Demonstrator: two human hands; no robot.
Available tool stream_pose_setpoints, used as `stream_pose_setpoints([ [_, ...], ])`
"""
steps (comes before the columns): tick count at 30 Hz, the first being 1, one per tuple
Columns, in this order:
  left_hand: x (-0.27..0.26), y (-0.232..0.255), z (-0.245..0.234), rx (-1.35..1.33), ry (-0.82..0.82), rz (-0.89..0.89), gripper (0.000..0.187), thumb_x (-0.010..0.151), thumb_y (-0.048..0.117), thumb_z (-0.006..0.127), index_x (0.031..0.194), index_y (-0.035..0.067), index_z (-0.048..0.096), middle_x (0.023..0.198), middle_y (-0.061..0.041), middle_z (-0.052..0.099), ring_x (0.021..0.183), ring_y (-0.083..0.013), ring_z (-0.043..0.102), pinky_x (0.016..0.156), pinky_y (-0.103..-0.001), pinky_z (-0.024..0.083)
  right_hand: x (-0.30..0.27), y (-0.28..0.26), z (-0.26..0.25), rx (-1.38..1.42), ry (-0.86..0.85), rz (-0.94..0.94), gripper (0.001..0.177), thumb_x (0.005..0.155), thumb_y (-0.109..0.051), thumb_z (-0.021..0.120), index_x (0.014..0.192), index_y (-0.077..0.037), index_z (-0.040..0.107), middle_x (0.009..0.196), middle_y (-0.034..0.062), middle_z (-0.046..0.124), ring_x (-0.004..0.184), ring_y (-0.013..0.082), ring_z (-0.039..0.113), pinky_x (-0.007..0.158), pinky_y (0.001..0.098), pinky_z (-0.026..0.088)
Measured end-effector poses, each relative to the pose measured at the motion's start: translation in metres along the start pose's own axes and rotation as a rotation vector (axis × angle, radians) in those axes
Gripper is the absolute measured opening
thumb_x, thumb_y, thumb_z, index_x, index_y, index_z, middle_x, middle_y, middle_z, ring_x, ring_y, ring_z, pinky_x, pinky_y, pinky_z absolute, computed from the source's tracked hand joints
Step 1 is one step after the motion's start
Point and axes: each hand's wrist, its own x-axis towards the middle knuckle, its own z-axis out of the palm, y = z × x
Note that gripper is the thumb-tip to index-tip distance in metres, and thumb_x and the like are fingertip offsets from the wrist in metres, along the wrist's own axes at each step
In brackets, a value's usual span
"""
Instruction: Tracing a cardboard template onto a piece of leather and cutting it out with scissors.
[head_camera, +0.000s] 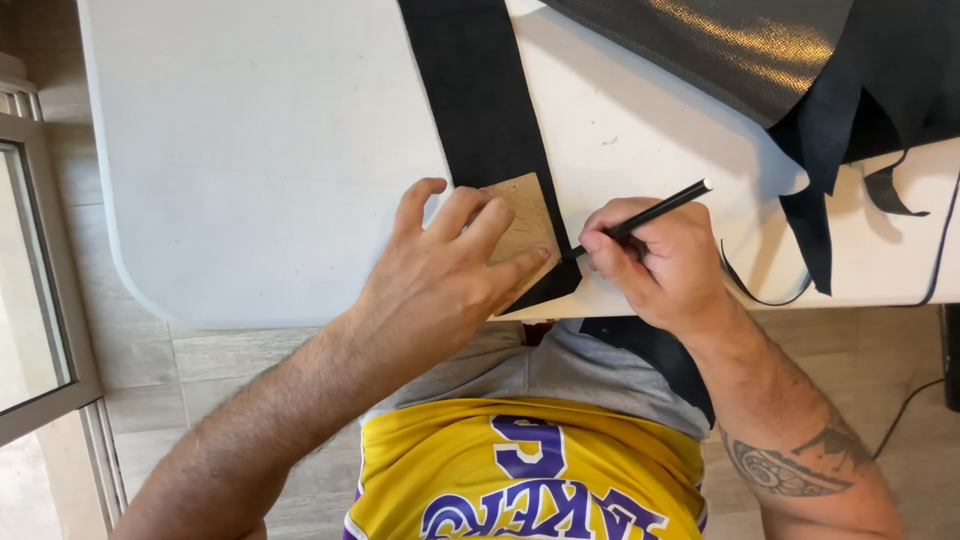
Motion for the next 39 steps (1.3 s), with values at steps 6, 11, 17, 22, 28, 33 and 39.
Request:
stream_pose_setpoints([
  [6,-0.002,-0.003,0.002,-0.035,0.029,0.002,0.029,0.093,0.033,0.077,0.122,0.029,0.074,0.113,-0.008,0.061,0.106,-0.0284,0.057,0.096,-0.052,0.045,0.000,0.002,0.001,-0.011,0.026,-0.008,0.039,0.106,-0.023,0.050,0.081,0.002,0.067,0.064,0.0067,0.060,0.052,0.0159,0.051,0.052,0.0272,0.040],
  [11,-0.003,-0.004,0.002,-0.036,0.071,0.009,0.025,0.095,0.032,0.078,0.120,0.029,0.075,0.110,-0.008,0.060,0.104,-0.0280,0.058,0.094,-0.050,0.045,0.002,-0.003,0.006,0.006,-0.013,-0.038,0.035,0.105,-0.021,0.052,0.081,0.001,0.065,0.065,0.0074,0.060,0.051,0.0166,0.049,0.050,0.0281,0.038],
  [17,-0.003,-0.005,0.003,-0.029,0.099,0.016,0.024,0.096,0.033,0.079,0.120,0.029,0.076,0.109,-0.007,0.060,0.103,-0.0273,0.059,0.093,-0.049,0.045,0.000,-0.003,0.004,0.017,-0.042,-0.043,0.033,0.104,-0.020,0.053,0.084,0.002,0.066,0.069,0.0094,0.063,0.053,0.0175,0.051,0.052,0.0288,0.040],
  [22,-0.003,-0.006,0.003,-0.039,0.118,0.026,0.022,0.098,0.035,0.077,0.120,0.029,0.076,0.109,-0.007,0.061,0.102,-0.0272,0.059,0.094,-0.049,0.045,0.000,-0.004,0.014,0.076,-0.036,-0.092,0.026,0.101,-0.015,0.060,0.082,0.001,0.067,0.064,0.0095,0.064,0.048,0.0162,0.055,0.047,0.0276,0.043],
  [28,-0.008,-0.007,0.005,-0.069,0.113,0.016,0.026,0.098,0.034,0.079,0.122,0.029,0.074,0.108,-0.007,0.060,0.104,-0.0277,0.059,0.094,-0.050,0.044,0.003,-0.001,0.004,0.033,-0.027,-0.041,0.035,0.103,-0.021,0.056,0.081,0.003,0.068,0.067,0.0102,0.067,0.050,0.0160,0.056,0.050,0.0269,0.043],
  [33,-0.006,-0.010,0.009,-0.109,0.196,0.041,0.021,0.097,0.032,0.084,0.115,0.025,0.075,0.108,-0.008,0.059,0.102,-0.0281,0.059,0.090,-0.047,0.045,0.003,-0.017,0.014,0.137,-0.150,-0.110,0.017,0.099,-0.011,0.062,0.087,0.000,0.067,0.078,0.0093,0.069,0.066,0.0223,0.066,0.068,0.0313,0.055],
  [39,-0.013,-0.011,0.017,-0.205,0.245,0.014,0.017,0.093,0.029,0.090,0.105,0.027,0.078,0.111,-0.008,0.061,0.109,-0.0305,0.061,0.092,-0.049,0.044,-0.006,0.007,0.016,0.147,-0.077,-0.121,0.018,0.097,-0.012,0.065,0.085,0.000,0.069,0.071,0.0105,0.069,0.056,0.0170,0.063,0.053,0.0267,0.054],
])
